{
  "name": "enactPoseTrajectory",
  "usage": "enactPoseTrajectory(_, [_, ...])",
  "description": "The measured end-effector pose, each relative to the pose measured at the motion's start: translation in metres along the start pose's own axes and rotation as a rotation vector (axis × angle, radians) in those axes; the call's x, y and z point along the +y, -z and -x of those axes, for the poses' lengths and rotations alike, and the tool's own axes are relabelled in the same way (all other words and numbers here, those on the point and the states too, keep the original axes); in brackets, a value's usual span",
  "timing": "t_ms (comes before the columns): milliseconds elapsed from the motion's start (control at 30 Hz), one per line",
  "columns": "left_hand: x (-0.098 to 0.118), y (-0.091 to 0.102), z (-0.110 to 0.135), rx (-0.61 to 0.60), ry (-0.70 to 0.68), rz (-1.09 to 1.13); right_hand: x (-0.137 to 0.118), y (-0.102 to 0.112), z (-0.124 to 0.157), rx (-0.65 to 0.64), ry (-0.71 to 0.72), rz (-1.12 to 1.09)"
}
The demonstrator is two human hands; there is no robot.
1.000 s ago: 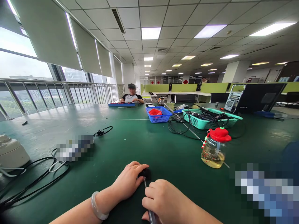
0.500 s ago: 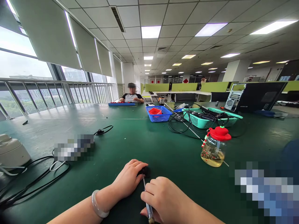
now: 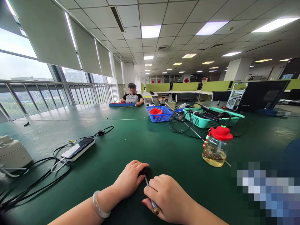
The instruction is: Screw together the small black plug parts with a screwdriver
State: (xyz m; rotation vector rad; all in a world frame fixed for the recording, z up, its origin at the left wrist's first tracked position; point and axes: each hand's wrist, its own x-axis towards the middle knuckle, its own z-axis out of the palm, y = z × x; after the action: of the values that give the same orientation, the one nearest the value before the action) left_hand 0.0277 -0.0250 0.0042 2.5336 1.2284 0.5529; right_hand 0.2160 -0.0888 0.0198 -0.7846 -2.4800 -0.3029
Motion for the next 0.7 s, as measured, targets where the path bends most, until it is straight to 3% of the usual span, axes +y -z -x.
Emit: enactPoseTrajectory(700, [0.0010, 0.0005, 0.0006, 0.032, 0.019, 0.014, 0.0001, 0.0004, 0.0030, -0.012, 0.080, 0.019])
